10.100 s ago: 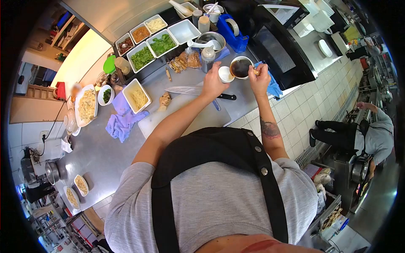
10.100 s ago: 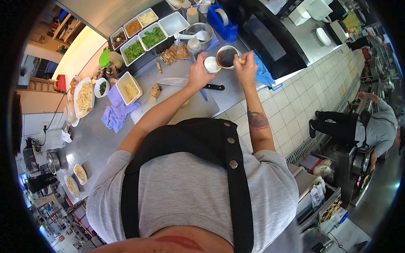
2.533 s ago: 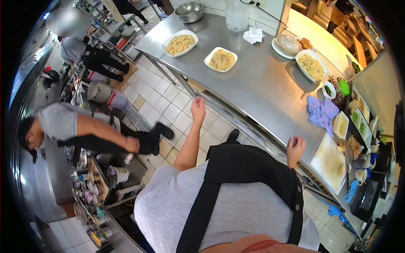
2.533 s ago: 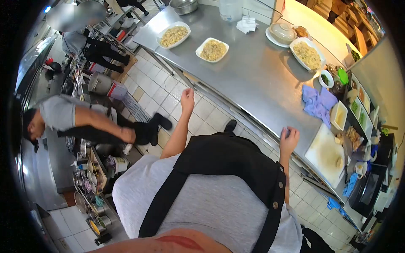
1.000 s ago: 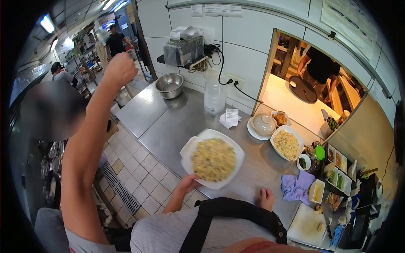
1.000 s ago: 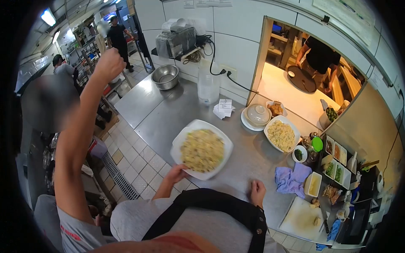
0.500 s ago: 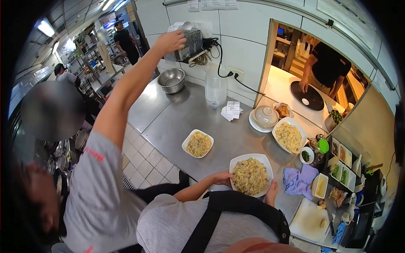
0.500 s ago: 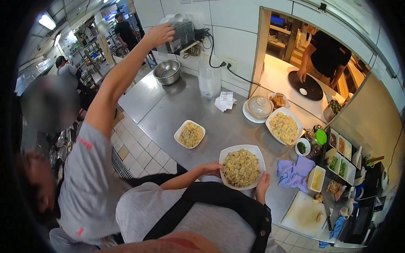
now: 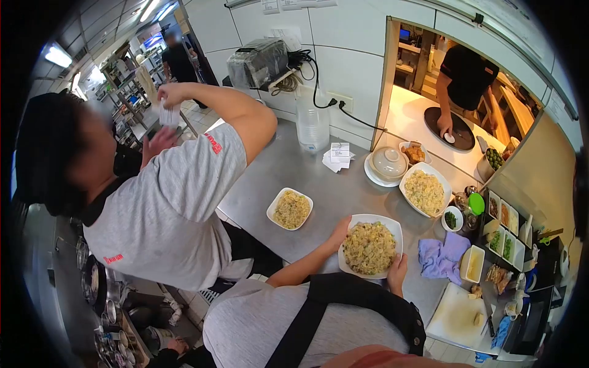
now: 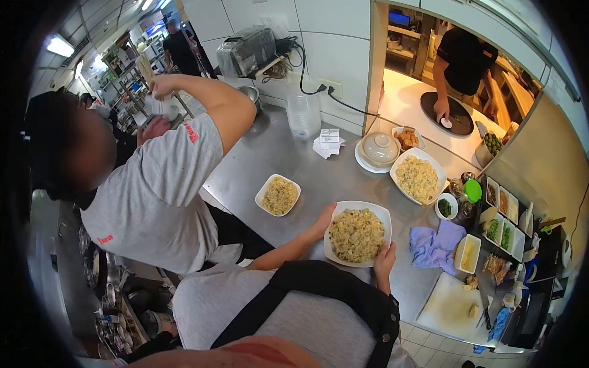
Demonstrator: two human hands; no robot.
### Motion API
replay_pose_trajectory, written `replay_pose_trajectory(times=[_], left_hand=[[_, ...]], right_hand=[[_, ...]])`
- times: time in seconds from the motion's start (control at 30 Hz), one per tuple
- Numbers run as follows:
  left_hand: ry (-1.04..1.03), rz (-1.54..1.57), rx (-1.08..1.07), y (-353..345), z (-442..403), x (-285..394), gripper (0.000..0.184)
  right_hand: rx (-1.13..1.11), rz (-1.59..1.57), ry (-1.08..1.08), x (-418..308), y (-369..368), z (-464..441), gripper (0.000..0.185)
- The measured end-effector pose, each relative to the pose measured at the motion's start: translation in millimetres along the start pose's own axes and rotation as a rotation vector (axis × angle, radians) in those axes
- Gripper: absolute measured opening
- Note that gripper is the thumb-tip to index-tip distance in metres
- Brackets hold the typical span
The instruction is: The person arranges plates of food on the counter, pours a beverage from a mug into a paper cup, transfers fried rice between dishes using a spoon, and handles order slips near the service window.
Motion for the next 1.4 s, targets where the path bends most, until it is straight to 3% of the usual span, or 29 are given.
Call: replay_pose_trajectory(times=[0.17, 0.27, 0.37, 0.47, 0.57, 0.7, 0.83, 0.9, 0.97, 1.13, 1.2, 1.23, 1.27, 1.33, 1.4], left_hand=[[-0.2, -0.131, 0.08, 8.7, 4.2, 22.3, 0.045], [-0.347, -0.039, 0.24, 28.6, -15.7, 9.4, 0.045], [-0.113, 0.003, 0.352, 39.3, 12.4, 12.1, 0.044], [0.061, 0.275, 0.356, 74.0, 9.9, -22.6, 0.033], [-0.003, 0.404, 0.354, 116.5, 27.4, -48.4, 0.031], [-0.148, 0.515, 0.607, 163.9, 58.0, -27.5, 0.018], [-0.176, 0.373, 0.289, 224.7, 26.6, -24.3, 0.023], [-0.094, 0.389, 0.599, 185.9, 50.6, -8.0, 0.026], [-0.12, 0.343, 0.649, 182.4, 47.0, -6.6, 0.028], [-0.206, 0.37, 0.722, 183.9, 46.3, -16.8, 0.029], [-0.236, 0.395, 0.777, 158.9, 62.8, -21.3, 0.028], [-0.248, 0.407, 0.714, 150.5, 66.2, -31.9, 0.027], [-0.262, 0.417, 0.655, 146.5, 72.5, -44.2, 0.026], [-0.289, 0.448, 0.628, 114.9, 83.3, -63.4, 0.025], [-0.299, 0.483, 0.701, 69.6, 109.3, -77.0, 0.025]], right_hand=[[0.047, 0.003, 0.078, -5.3, -0.4, 0.2, 0.027], [0.069, 0.038, 0.108, -7.9, 0.6, -0.1, 0.024], [-0.044, 0.224, 0.081, -15.7, 8.4, -5.9, 0.024], [0.021, 0.278, 0.172, -19.4, 15.9, -10.6, 0.025], [-0.005, 0.289, 0.104, -3.8, 27.2, -12.4, 0.024], [0.105, 0.54, 0.106, -0.4, 50.2, -12.2, 0.017], [0.273, 0.698, 0.138, 24.4, 84.2, -13.4, 0.019], [0.257, 0.664, 0.098, 11.9, 104.6, -17.8, 0.015], [0.242, 0.566, 0.127, 12.2, 124.9, -27.2, 0.015], [0.297, 0.485, 0.124, -11.1, 255.3, -43.1, 0.012], [0.552, 0.486, 0.191, -9.5, 343.5, -45.8, 0.011], [0.65, 0.624, 0.315, -7.6, 395.3, -46.9, 0.011], [0.859, 0.498, 0.271, -4.8, 443.5, -47.9, 0.012], [0.992, 0.752, 0.184, -14.6, 531.8, -58.6, 0.017], [0.826, 1.017, 0.167, 4.2, 590.2, -89.2, 0.02]])
Point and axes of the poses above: each hand's wrist, its own z-axis away from the middle knuckle, its own y-axis out of the back of the hand, x = y × z, the point moved 3 cm from there along -z, towards the middle knuckle, and after that the axes turned 12 degrees about y, right-handed, at the moved point
